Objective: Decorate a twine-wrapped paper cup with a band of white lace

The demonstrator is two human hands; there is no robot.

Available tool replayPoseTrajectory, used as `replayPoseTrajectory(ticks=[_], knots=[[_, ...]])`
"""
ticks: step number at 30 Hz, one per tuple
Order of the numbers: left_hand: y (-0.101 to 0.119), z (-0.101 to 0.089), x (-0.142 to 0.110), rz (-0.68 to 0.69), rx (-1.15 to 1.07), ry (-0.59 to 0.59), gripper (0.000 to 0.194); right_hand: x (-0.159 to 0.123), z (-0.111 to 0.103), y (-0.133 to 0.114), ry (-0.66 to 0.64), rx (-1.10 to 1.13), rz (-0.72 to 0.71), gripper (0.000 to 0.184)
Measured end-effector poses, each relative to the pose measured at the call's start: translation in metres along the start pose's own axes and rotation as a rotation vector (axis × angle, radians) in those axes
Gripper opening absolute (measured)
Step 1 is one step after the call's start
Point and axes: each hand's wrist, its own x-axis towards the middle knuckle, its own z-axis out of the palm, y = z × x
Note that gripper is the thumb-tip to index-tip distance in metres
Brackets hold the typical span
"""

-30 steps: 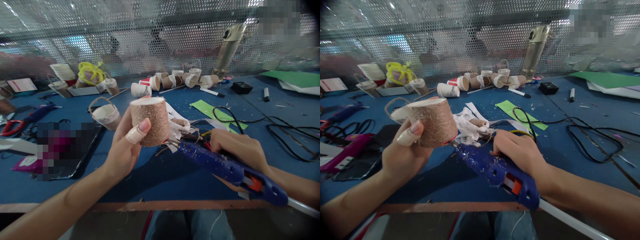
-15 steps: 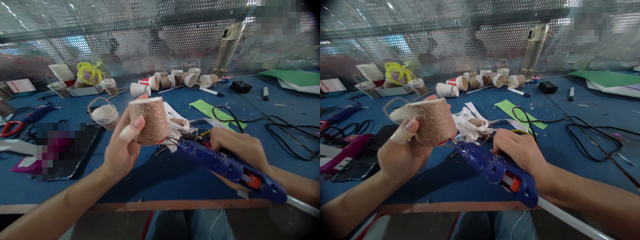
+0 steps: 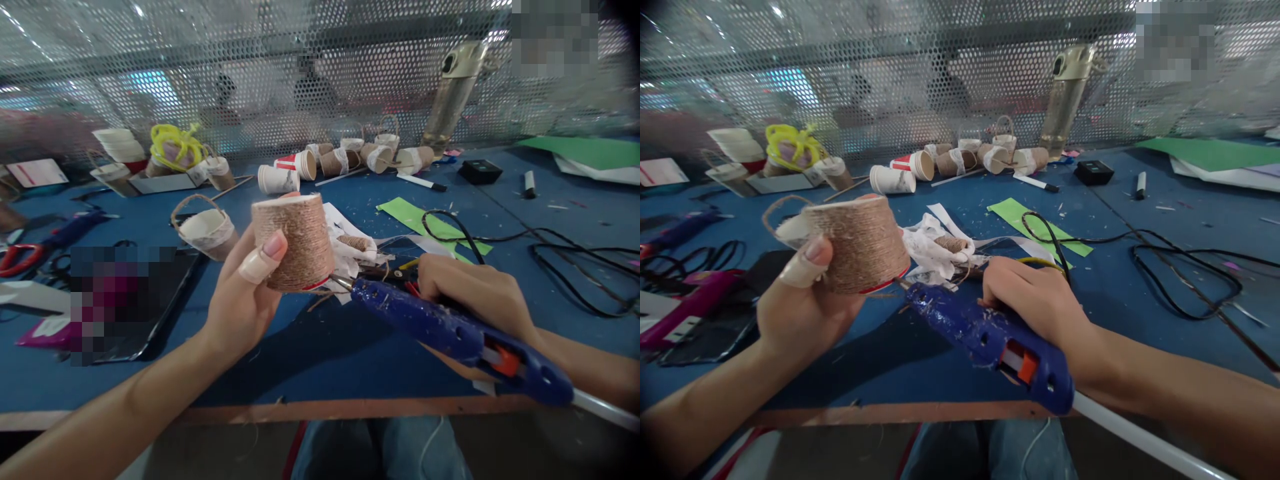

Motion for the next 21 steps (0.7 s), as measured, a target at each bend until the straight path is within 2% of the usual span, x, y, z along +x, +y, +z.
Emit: replayPoseTrajectory(ticks=[8, 13, 17, 21], knots=[[0.0007, 0.0031, -0.0002, -0.017, -0.008, 0.005, 0.042, 0.0001, 0.0003, -0.0011, 0.001, 0.005, -0.039, 0.032], [0.0035, 0.0073, -0.0009, -0.03, -0.049, 0.024, 0.038, -0.0011, -0.001, -0.0016, -0.02, -0.045, 0.023, 0.033], [0.0029, 0.0072, -0.0014, -0.036, -0.048, 0.004, 0.031, -0.0016, 0.0001, 0.0003, -0.003, 0.013, -0.032, 0.034], [0.0029, 0.0057, -0.0006, -0.042, -0.024, 0.008, 0.036, -0.0016, 0.0023, 0.0019, -0.003, 0.048, -0.04, 0.032]])
